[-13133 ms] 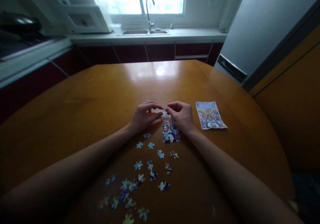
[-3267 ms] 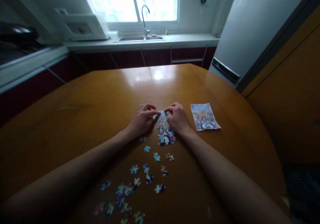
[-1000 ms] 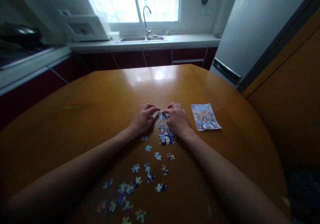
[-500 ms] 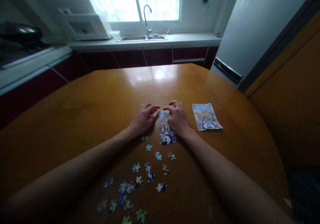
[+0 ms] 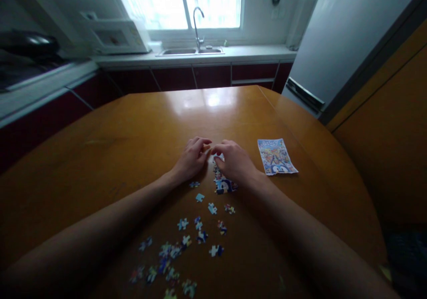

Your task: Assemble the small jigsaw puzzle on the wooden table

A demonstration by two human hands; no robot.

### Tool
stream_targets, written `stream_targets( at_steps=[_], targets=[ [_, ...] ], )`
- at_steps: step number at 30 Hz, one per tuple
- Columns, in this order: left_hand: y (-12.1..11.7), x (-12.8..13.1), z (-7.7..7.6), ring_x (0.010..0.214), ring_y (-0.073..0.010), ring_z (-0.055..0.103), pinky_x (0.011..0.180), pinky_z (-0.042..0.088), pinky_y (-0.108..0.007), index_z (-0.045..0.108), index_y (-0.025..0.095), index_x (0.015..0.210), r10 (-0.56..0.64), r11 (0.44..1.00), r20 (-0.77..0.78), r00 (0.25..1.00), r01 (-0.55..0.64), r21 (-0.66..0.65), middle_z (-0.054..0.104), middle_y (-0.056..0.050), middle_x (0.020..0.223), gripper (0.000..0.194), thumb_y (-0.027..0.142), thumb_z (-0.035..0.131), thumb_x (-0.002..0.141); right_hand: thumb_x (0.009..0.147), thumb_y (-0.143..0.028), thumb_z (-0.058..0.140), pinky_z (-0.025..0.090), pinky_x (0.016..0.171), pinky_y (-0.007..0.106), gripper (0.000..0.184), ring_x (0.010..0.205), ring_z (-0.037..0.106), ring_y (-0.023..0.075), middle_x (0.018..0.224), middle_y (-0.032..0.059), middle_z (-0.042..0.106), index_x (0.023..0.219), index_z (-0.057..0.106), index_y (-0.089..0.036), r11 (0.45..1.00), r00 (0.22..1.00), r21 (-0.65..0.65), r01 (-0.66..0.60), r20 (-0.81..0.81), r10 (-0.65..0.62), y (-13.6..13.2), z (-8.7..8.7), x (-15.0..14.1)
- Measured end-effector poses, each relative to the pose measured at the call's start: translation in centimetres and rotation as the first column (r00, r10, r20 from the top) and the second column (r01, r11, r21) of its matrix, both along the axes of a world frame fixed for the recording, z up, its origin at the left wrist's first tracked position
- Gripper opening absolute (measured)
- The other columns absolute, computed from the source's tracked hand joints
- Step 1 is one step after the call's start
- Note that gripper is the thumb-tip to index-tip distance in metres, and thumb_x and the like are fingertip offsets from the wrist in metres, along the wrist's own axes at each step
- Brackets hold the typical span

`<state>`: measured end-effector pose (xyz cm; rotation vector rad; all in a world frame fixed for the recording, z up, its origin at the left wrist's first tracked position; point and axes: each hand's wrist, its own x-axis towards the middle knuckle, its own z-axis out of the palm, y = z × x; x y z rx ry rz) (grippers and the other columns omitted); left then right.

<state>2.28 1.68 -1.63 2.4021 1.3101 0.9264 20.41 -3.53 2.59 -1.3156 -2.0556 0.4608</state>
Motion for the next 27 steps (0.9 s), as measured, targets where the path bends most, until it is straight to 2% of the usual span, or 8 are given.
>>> stream_targets(
  at_steps=[2,4,7,11,15,21,25,27],
  targets=[
    [0.1,0.0,-0.1,0.109,-0.0238,0.055,0.099,0.048,-0.041,0.061,0.018,0.111,-0.002,1.0,0.012,1.0,0.002,-0.004,0.063,-0.008,0.11,0.023,0.01,0.055,0.09,0.081,-0.013,0.063,0.046,0.073,0.032,0.014,0.079,0.062,0.0181,0.086,0.0029,0.069,0.079,0.071,-0.024,0.978,0.971,-0.124,-0.167,0.149,0.185,-1.9,2.1,-0.6],
    [0.1,0.0,-0.2,0.109,-0.0238,0.055,0.099,0.048,-0.041,0.062,0.018,0.11,-0.001,1.0,0.019,1.0,0.001,-0.009,0.063,-0.008,0.11,0.022,0.011,0.056,0.091,0.076,-0.011,0.066,0.044,0.067,0.031,0.014,0.075,0.062,0.0186,0.08,0.0028,0.07,0.073,0.07,-0.024,0.948,0.916,-0.209,-0.241,0.275,0.293,-3.9,3.6,-1.1],
    [0.0,0.0,-0.1,0.108,-0.0238,0.054,0.099,0.048,-0.041,0.062,0.018,0.11,-0.002,1.0,0.017,1.0,0.002,-0.003,0.063,-0.008,0.11,0.02,0.012,0.056,0.092,0.073,-0.008,0.064,0.039,0.058,0.031,0.016,0.065,0.061,0.019,0.073,0.0046,0.071,0.069,0.067,-0.023,0.934,0.838,-0.227,-0.277,0.418,0.35,-6.2,4.4,-1.7],
    [-0.1,0.0,-0.1,0.109,-0.0237,0.054,0.098,0.048,-0.041,0.061,0.018,0.11,-0.011,1.0,0.012,1.0,0.011,0.01,0.063,-0.008,0.111,0.021,0.011,0.055,0.092,0.073,-0.006,0.064,0.043,0.059,0.033,0.015,0.066,0.066,0.023,0.079,0.0114,0.074,0.072,0.07,-0.019,0.934,0.784,-0.26,-0.244,0.514,0.348,-7.1,4.1,-2.6],
    [0.0,0.0,-0.1,0.109,-0.024,0.054,0.099,0.048,-0.041,0.062,0.017,0.11,-0.014,1.0,0.009,1.0,0.014,0.015,0.064,-0.008,0.111,0.021,0.01,0.055,0.091,0.072,-0.003,0.067,0.048,0.064,0.034,0.014,0.071,0.069,0.0258,0.081,0.0144,0.075,0.075,0.071,-0.016,0.919,0.771,-0.348,-0.187,0.527,0.357,-6.9,3.8,-3.4],
    [0.0,0.0,-0.2,0.109,-0.0245,0.056,0.098,0.049,-0.041,0.062,0.018,0.109,-0.006,1.0,0.018,1.0,0.005,0.016,0.064,-0.008,0.11,0.022,0.009,0.057,0.09,0.076,-0.006,0.063,0.05,0.072,0.034,0.016,0.084,0.069,0.0259,0.092,0.015,0.074,0.089,0.07,-0.012,0.871,0.741,-0.445,-0.208,0.51,0.437,-6.8,4.6,-3.6],
    [0.1,0.1,-0.1,0.108,-0.0246,0.057,0.097,0.05,-0.043,0.063,0.018,0.107,-0.009,1.0,0.034,0.999,0.009,0.013,0.065,-0.008,0.108,0.022,0.008,0.059,0.088,0.076,-0.007,0.061,0.043,0.063,0.031,0.012,0.074,0.066,0.0211,0.086,0.0107,0.073,0.082,0.068,-0.015,0.85,0.778,-0.479,-0.218,0.44,0.448,-6.8,4.7,-3.3],
    [0.1,0.1,0.0,0.106,-0.0238,0.058,0.095,0.052,-0.042,0.063,0.018,0.105,-0.005,1.0,0.075,0.997,0.006,-0.004,0.065,-0.008,0.108,0.022,0.008,0.06,0.086,0.075,-0.007,0.061,0.04,0.059,0.029,0.012,0.068,0.061,0.0176,0.08,0.0077,0.072,0.078,0.067,-0.017,0.849,0.83,-0.469,-0.243,0.352,0.432,-6.2,4.5,-2.8]
  ],
)
